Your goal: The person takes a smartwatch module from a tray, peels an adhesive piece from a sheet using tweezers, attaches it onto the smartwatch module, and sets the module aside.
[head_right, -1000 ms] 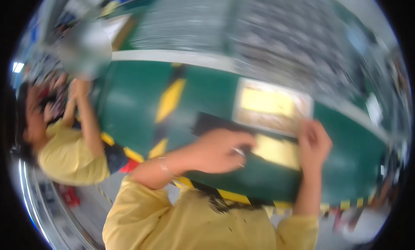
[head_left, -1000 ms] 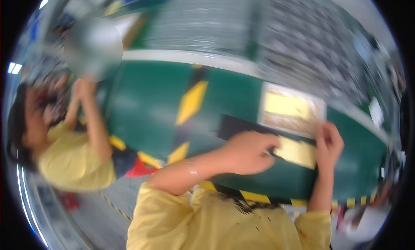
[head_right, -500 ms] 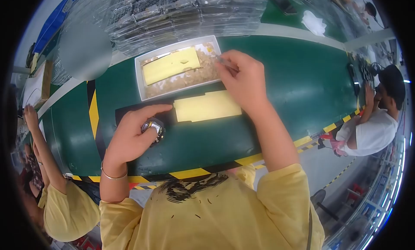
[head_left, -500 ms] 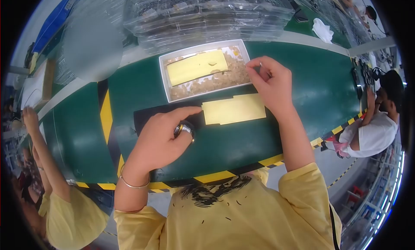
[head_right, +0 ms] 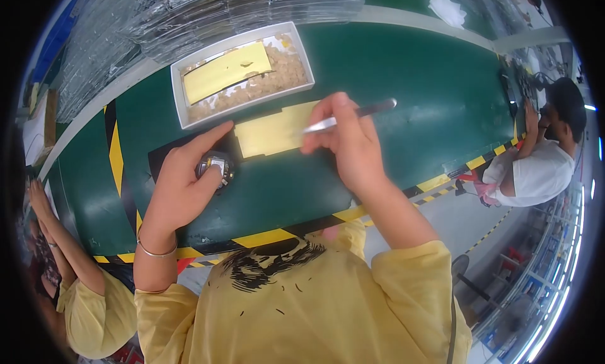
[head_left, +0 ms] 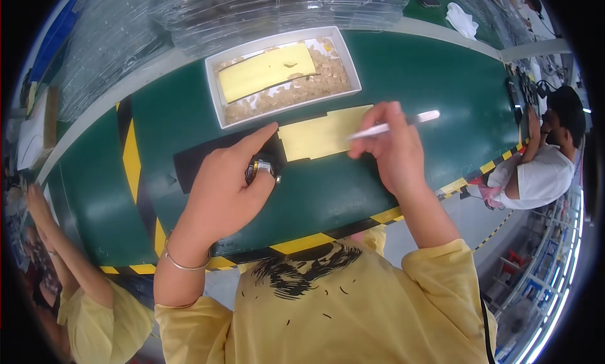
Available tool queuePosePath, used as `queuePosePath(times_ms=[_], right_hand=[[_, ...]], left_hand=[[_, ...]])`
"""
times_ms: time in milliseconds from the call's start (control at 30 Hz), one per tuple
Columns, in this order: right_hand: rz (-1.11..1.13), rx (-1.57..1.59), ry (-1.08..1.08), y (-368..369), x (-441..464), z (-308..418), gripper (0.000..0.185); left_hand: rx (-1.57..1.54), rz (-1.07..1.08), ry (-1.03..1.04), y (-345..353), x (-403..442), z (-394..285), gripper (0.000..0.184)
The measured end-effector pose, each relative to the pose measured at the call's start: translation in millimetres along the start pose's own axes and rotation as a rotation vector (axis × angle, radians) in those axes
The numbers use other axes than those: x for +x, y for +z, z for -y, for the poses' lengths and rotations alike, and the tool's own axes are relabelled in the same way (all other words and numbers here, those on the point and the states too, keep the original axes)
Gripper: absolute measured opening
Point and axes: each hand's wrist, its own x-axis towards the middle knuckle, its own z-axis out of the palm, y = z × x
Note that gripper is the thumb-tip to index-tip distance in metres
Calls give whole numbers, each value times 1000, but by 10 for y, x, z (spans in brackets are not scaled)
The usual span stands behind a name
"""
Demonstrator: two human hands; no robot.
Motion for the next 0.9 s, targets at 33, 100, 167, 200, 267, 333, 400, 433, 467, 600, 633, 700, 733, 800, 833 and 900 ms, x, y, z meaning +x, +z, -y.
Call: queuePosePath(times_ms=[33,100,167,200,267,333,400,433,467,600,633,700,733,800,833,900], right_hand=[[-26,22,-8,15,22,-24,29],[6,-4,-27,-86,103,-87,7],[34,-106,-27,-66,126,-19,9],[51,-158,-29,-51,141,10,12],[51,-191,-38,-40,174,-2,15],[36,-192,-44,-33,187,-18,17],[5,-158,-50,-24,187,-35,16],[-3,-145,-61,-23,187,-47,16],[-12,-133,-72,-25,185,-60,16],[-20,-177,-78,14,179,-52,15],[-20,-161,-75,20,178,-52,14],[-20,-129,-73,26,182,-52,13],[-18,-111,-64,22,187,-44,13],[-13,-76,-44,-6,191,-22,11],[-19,-60,-43,-20,193,-25,11],[-31,-26,-44,-48,201,-30,10]], left_hand=[[-18,28,-17,0,5,8,52],[-29,36,-21,41,-20,25,54],[-32,27,-8,117,-44,97,55],[-28,28,-10,130,-40,104,56],[-16,42,-28,127,-34,76,57],[37,31,-11,91,-41,-28,57],[108,-5,38,73,-60,-128,57],[134,-16,53,70,-62,-148,58],[141,-13,48,71,-59,-144,58],[171,4,11,62,-49,-191,58],[177,6,5,60,-47,-200,58],[161,8,5,71,-41,-159,59],[142,12,6,81,-36,-116,59],[92,17,10,123,-35,45,59],[83,11,14,124,-34,47,59],[100,3,29,50,-29,-114,58]])
